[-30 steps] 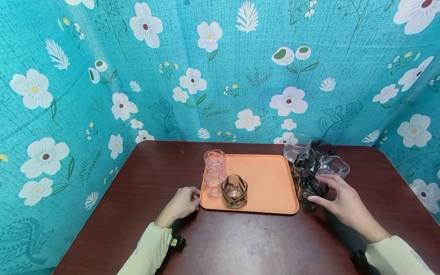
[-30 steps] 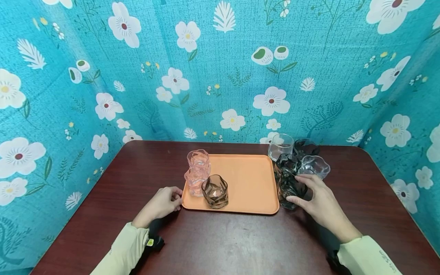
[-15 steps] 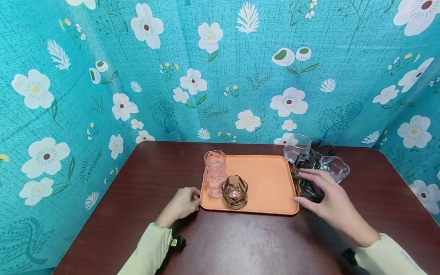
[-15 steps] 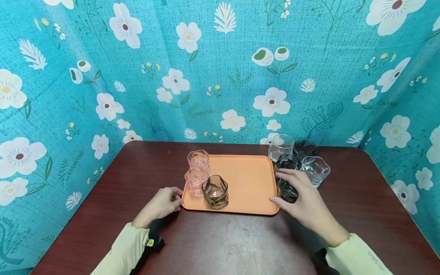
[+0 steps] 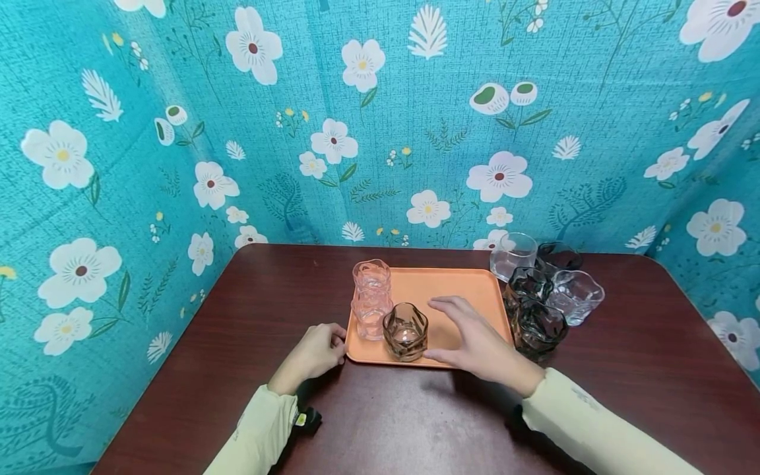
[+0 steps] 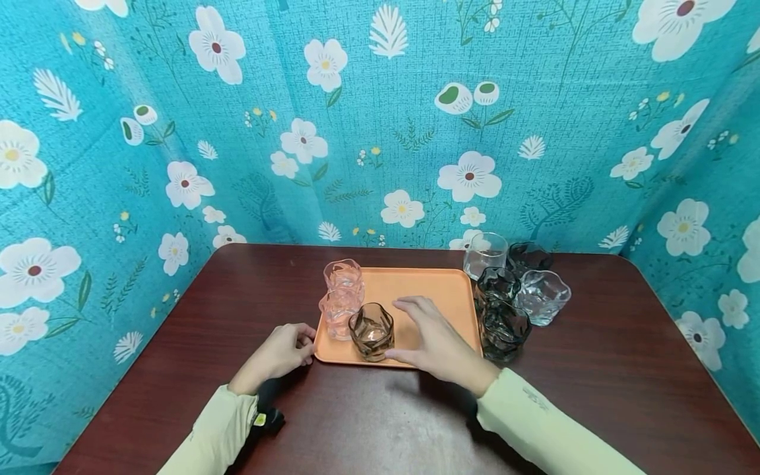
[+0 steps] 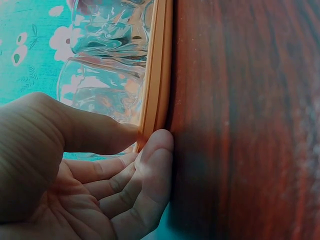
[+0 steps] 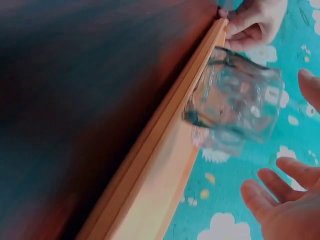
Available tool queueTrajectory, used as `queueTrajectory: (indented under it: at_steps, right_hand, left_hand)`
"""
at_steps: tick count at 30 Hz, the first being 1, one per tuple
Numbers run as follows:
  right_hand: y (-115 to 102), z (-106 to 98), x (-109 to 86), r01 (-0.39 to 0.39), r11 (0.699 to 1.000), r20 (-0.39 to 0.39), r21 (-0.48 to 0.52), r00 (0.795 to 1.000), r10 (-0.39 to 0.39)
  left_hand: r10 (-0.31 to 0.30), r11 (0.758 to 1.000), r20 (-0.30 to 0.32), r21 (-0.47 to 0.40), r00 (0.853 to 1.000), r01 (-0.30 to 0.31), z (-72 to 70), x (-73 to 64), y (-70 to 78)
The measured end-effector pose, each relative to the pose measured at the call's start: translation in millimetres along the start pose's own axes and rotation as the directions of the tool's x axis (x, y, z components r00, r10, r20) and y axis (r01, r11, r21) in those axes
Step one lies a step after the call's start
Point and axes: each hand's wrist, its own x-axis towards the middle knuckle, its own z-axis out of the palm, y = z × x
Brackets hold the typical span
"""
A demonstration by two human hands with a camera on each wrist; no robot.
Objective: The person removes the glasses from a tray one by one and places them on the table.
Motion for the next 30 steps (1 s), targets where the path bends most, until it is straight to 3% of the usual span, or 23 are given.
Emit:
queueTrajectory:
  at_steps: [11, 20, 30]
  right_hand:
    - [-10.3, 22.2, 31.4, -0.014, 1.0, 0.086, -0.008, 0.996, 0.015]
    - [-8.8, 26.8, 35.7, -0.036, 0.999, 0.097, -0.027, 0.995, 0.039]
    - [-11.6, 30.4, 34.9, -0.083, 0.997, 0.105, -0.002, 0.991, 0.083]
  left_hand:
    - [-0.006, 1.0, -0.002, 0.005, 1.0, 0.006, -0.7, -0.8, -2.4]
    - [0.006, 1.0, -0.008, 0.007, 1.0, -0.006, -3.9, 1.6, 2.7]
    - [-0.012, 1.0, 0.008, -0.003, 1.0, 0.012, -0.9, 1.7, -1.6]
